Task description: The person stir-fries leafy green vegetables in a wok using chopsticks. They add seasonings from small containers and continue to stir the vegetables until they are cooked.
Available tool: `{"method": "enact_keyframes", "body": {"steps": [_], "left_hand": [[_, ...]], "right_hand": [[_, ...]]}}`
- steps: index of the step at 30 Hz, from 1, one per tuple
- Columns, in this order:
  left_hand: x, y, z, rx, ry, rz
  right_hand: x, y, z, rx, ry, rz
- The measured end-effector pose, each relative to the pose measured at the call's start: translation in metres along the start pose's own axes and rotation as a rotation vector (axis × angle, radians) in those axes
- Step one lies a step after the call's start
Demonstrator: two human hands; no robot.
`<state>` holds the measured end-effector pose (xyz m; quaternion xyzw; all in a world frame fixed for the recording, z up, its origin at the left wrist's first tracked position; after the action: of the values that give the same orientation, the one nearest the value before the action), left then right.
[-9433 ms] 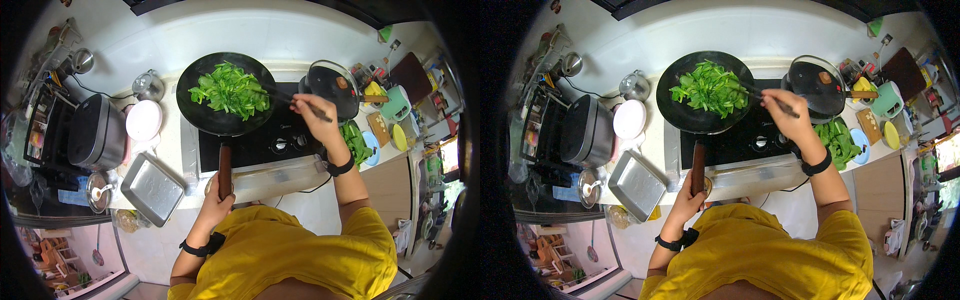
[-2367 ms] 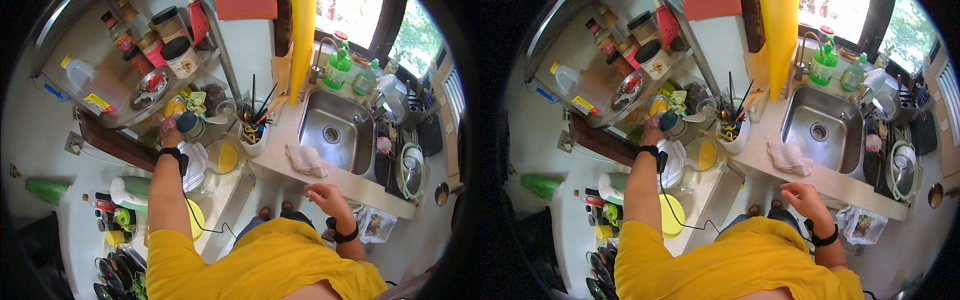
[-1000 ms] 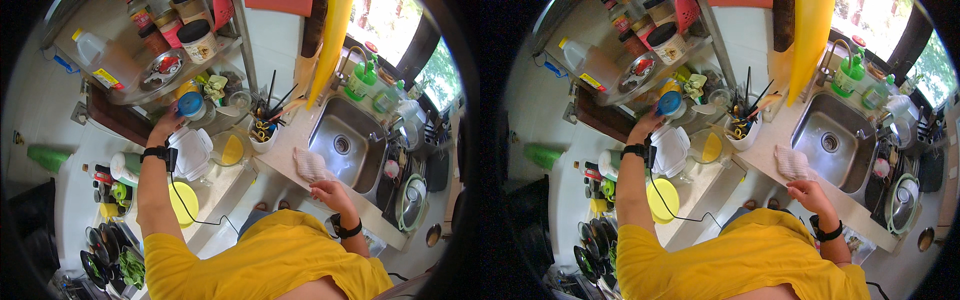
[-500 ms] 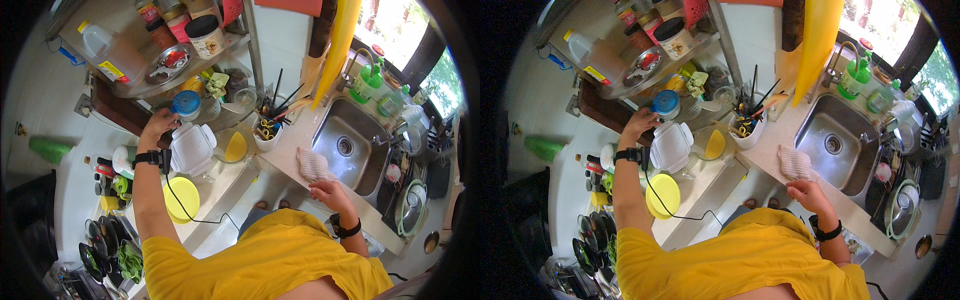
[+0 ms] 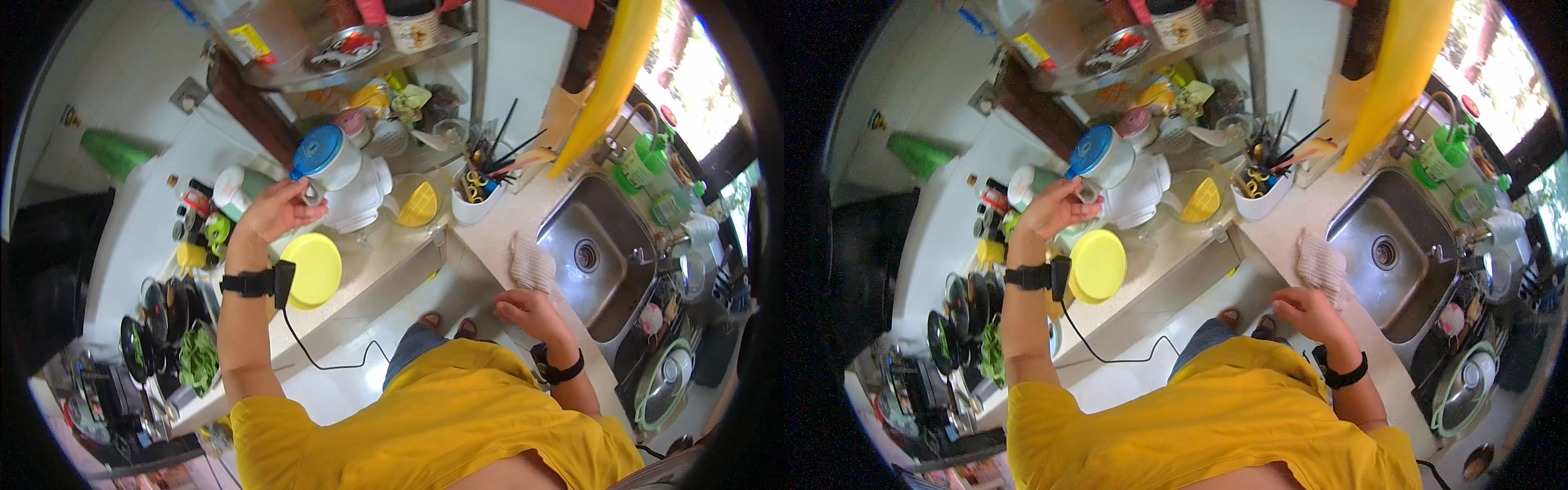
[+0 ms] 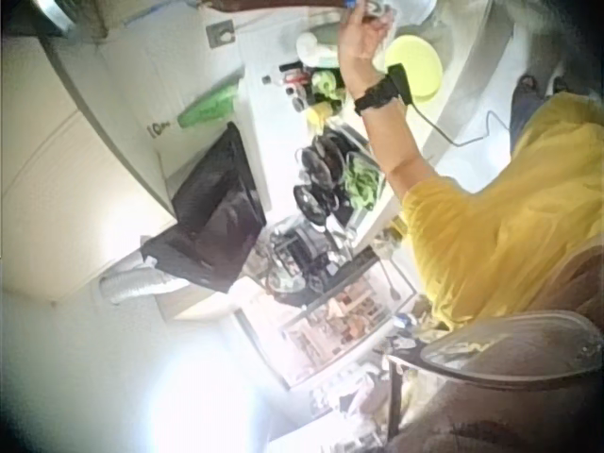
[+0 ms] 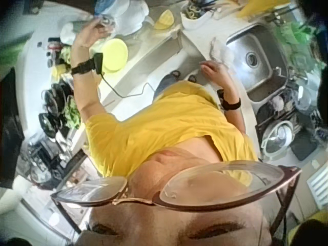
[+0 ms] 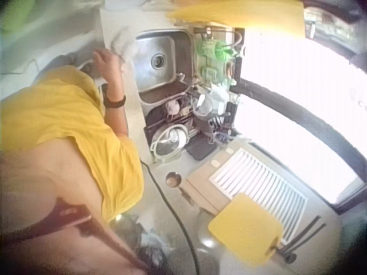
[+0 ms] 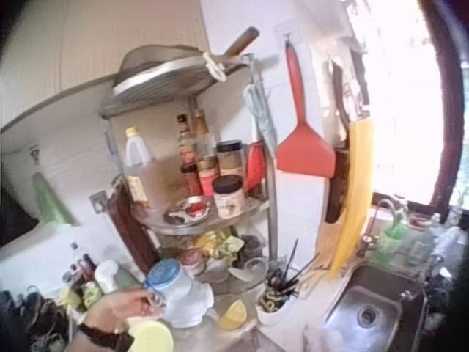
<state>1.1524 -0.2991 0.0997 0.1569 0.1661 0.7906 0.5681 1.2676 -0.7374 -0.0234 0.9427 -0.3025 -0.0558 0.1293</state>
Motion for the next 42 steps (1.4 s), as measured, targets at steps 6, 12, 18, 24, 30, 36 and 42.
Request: {"method": "enact_keyframes", "body": {"steps": [6,12,18,24,30,36,42], "left_hand": [[-0.044,0.098,-0.055,-0.082,0.134,0.101],[-0.071,0.187,-0.105,-0.041,0.184,0.24],[-0.079,0.274,-0.175,-0.167,0.324,0.414],[-0.08,0.385,-0.268,-0.175,0.073,0.764],[-0.074,0.478,-0.352,-0.156,-0.246,1.07],[-0.069,0.546,-0.382,-0.066,0.037,1.329],[-0.052,0.584,-0.403,-0.041,0.078,1.488]], "right_hand": [[-0.039,-0.025,-0.007,-0.047,-0.094,-0.265],[-0.102,-0.035,-0.047,0.063,-0.112,-0.361],[-0.22,-0.027,-0.093,0.571,0.126,-0.352],[-0.394,0.011,-0.092,0.911,0.665,-0.407],[-0.523,0.06,-0.061,0.926,0.683,-0.588],[-0.606,0.103,-0.053,1.191,0.424,-0.913],[-0.68,0.115,-0.035,1.004,0.344,-1.257]]}}
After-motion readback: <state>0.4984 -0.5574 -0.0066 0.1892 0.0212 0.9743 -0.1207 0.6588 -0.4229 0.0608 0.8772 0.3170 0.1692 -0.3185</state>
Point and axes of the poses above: each hand's wrist, its own y-axis away from the middle knuckle, its own x-axis out of the back of the hand, z = x × y, the point moved 2 cm from there along -y, towards the middle knuckle, and after that the axes turned 14 degrees about -y, right-handed, at the moved point
